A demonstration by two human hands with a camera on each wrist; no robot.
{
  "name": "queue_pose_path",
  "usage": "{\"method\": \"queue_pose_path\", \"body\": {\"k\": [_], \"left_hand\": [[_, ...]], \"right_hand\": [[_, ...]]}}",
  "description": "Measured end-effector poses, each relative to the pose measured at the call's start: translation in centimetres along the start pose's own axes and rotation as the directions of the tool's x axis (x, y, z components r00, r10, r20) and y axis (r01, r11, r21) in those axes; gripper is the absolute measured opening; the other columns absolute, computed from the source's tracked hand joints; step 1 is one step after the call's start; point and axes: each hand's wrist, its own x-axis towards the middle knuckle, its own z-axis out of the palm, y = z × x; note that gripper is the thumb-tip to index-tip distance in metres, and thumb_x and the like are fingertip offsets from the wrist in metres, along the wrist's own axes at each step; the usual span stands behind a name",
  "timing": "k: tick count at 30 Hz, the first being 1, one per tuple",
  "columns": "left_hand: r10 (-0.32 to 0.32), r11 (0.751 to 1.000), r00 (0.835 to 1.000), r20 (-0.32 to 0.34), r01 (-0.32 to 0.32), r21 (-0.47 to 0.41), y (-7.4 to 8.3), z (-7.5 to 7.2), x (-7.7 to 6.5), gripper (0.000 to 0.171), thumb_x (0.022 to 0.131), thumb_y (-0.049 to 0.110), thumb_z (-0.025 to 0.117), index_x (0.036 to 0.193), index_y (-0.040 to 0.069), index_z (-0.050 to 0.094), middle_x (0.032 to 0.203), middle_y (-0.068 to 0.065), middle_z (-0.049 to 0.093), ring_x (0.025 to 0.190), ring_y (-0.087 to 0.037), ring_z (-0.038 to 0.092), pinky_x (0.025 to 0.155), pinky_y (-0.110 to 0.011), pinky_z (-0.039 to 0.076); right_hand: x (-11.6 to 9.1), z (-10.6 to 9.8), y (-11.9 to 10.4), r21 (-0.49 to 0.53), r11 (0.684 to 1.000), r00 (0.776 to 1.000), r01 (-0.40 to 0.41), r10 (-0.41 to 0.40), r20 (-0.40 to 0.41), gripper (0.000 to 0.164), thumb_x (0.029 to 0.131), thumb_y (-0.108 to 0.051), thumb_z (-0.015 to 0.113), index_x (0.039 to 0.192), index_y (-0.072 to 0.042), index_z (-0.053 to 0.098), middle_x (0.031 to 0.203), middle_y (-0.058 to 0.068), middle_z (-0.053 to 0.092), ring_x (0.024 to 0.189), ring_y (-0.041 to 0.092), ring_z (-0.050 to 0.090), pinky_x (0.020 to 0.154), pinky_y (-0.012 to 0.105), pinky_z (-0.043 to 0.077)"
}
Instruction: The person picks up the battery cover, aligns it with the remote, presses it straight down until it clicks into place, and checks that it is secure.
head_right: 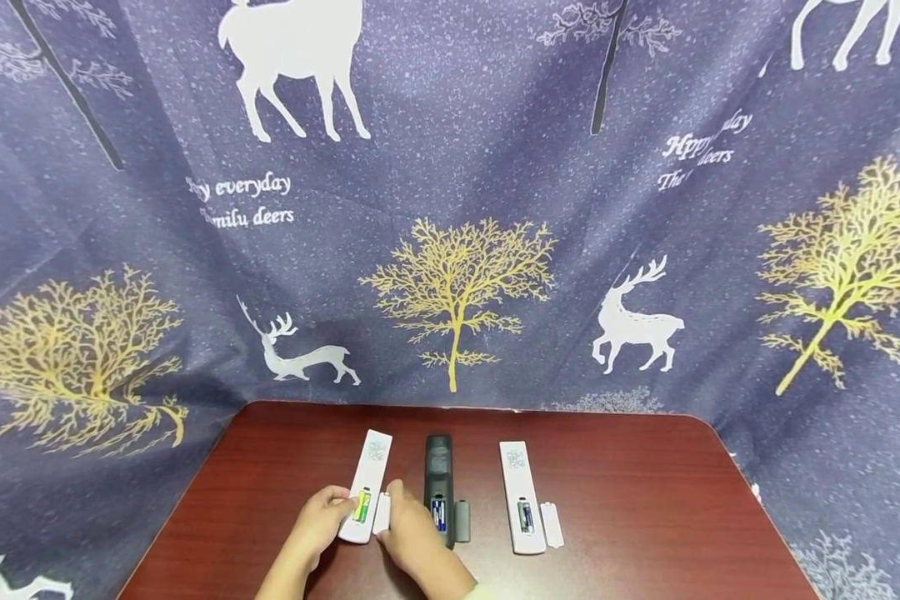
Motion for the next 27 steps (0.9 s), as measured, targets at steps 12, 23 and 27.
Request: {"method": "queue_pose_path", "body": {"k": [12, 23, 27], "left_hand": [[0.003, 0.999, 1.0, -0.007, -0.003, -0.045, -0.11, 0.16, -0.19, 0.032, 0.094, 0.014, 0.063, 0.114, -0.011, 0.058, 0.101, -0.02, 0.072, 0.08, -0.015, 0.064, 0.071, -0.031, 0.052], [0.012, 0.995, 1.0, -0.012, -0.013, -0.098, -0.22, 0.39, -0.13, 0.033, 0.095, 0.013, 0.062, 0.114, -0.014, 0.058, 0.1, -0.021, 0.072, 0.08, -0.016, 0.064, 0.069, -0.03, 0.053], [0.016, 0.994, 1.0, -0.018, -0.018, -0.109, -0.26, 0.36, -0.07, 0.033, 0.095, 0.012, 0.062, 0.115, -0.014, 0.058, 0.1, -0.021, 0.072, 0.08, -0.016, 0.064, 0.068, -0.029, 0.053]], "right_hand": [[-0.17, -0.05, 0.03, 0.055, 0.998, 0.999, -0.03, 0.028, 0.043, 0.058, 0.073, -0.01, 0.086, 0.115, -0.014, 0.046, 0.079, 0.003, 0.068, 0.069, 0.01, 0.06, 0.059, 0.03, 0.048], [-0.16, -0.39, 0.03, 0.111, 0.993, 0.998, -0.026, 0.02, 0.052, 0.05, 0.078, -0.006, 0.082, 0.115, -0.013, 0.048, 0.078, -0.003, 0.065, 0.069, 0.003, 0.053, 0.061, 0.026, 0.046], [-0.08, -0.55, 0.1, 0.139, 0.99, 0.999, -0.026, 0.019, 0.051, 0.048, 0.08, -0.006, 0.081, 0.114, -0.013, 0.048, 0.077, -0.006, 0.063, 0.068, 0.001, 0.051, 0.061, 0.023, 0.045]]}}
